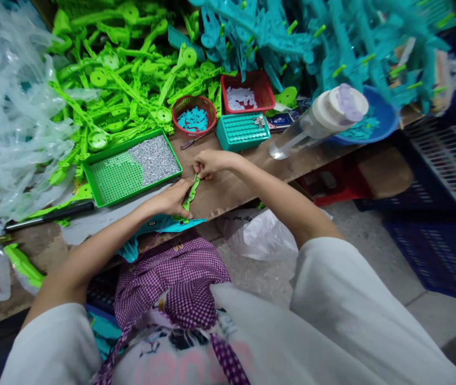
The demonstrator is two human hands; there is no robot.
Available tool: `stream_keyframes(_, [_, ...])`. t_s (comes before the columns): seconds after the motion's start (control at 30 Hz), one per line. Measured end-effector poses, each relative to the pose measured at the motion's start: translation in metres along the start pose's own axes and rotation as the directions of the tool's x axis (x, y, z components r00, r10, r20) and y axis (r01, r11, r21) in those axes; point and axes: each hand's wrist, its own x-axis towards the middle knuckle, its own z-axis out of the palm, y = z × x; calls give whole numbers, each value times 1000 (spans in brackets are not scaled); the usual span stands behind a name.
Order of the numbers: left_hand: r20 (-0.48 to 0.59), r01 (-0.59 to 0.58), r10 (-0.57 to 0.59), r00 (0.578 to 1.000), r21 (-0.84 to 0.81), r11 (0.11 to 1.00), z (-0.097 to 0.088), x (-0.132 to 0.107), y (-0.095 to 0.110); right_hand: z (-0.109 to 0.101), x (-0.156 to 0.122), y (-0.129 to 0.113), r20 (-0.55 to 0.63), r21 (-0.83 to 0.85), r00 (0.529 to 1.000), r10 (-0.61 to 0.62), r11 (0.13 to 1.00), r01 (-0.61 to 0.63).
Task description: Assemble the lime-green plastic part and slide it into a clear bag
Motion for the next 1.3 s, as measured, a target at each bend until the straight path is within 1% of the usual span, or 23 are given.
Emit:
stream_keyframes(0.1, [6, 5, -5, 1000, -3, 1000, 0, 0, 0, 8, -10, 16, -103, 183, 989, -110, 975, 127])
stream_keyframes(0.17, [11, 9, -9, 1000, 14, 1000, 0, 0, 0, 12, -13, 22, -139, 228, 983, -120, 962, 150])
stream_keyframes(0.23, [16, 16, -16, 1000, 22, 1000, 0, -1, 1, 14, -11, 20, -144, 211, 987, -77, 972, 107])
stream_keyframes(0.33, [17, 20, -21, 1000, 20, 1000, -2, -2, 2, 15, -9, 11, -155, 142, 988, 1, 990, 22])
stream_keyframes(0.4, [-3, 16, -16, 1000, 17, 1000, -3, -3, 3, 16, -10, 6, -174, 116, 985, 10, 993, 10])
stream_keyframes(0.47, [-38, 17, -17, 999, -13, 1000, -3, -4, 6, 19, -13, 3, -195, 110, 981, -5, 994, 27])
stream_keyframes(0.5, [-62, 36, -38, 997, -39, 999, -3, -5, 7, 21, -14, 3, -210, 109, 978, -14, 993, 37])
stream_keyframes(0.57, [-126, 120, -130, 983, -86, 989, -2, -6, 11, 23, -16, 5, -236, 98, 971, -25, 994, 50])
stream_keyframes(0.63, [-199, 224, -239, 950, -97, 970, 0, -7, 15, 24, -16, 7, -246, 80, 969, -32, 995, 53])
stream_keyframes(0.7, [-251, 281, -291, 923, -78, 957, 2, -9, 18, 25, -16, 8, -247, 75, 968, -43, 995, 63])
stream_keyframes(0.83, [-336, 259, -267, 904, -67, 963, 4, -10, 24, 25, -15, 11, -258, 108, 964, -66, 989, 97])
stream_keyframes(0.9, [-383, 231, -230, 895, -44, 972, 5, -9, 28, 25, -14, 11, -252, 122, 965, -68, 987, 101])
stream_keyframes(0.93, [-389, 214, -204, 898, -18, 977, 6, -7, 31, 25, -14, 12, -247, 128, 967, -65, 987, 99])
stream_keyframes(1.03, [-337, 167, -129, 933, 85, 982, 12, -1, 39, 24, -13, 12, -243, 142, 969, -47, 986, 83])
stream_keyframes(1.1, [-289, 163, -116, 950, 142, 976, 15, 1, 44, 24, -13, 13, -245, 150, 969, -42, 985, 80])
stream_keyframes(1.2, [-265, 172, -122, 956, 175, 969, 16, 4, 46, 25, -14, 15, -239, 158, 969, -62, 982, 102])
stream_keyframes(1.3, [-275, 161, -106, 955, 186, 969, 17, 4, 42, 26, -14, 18, -257, 158, 963, -82, 979, 125])
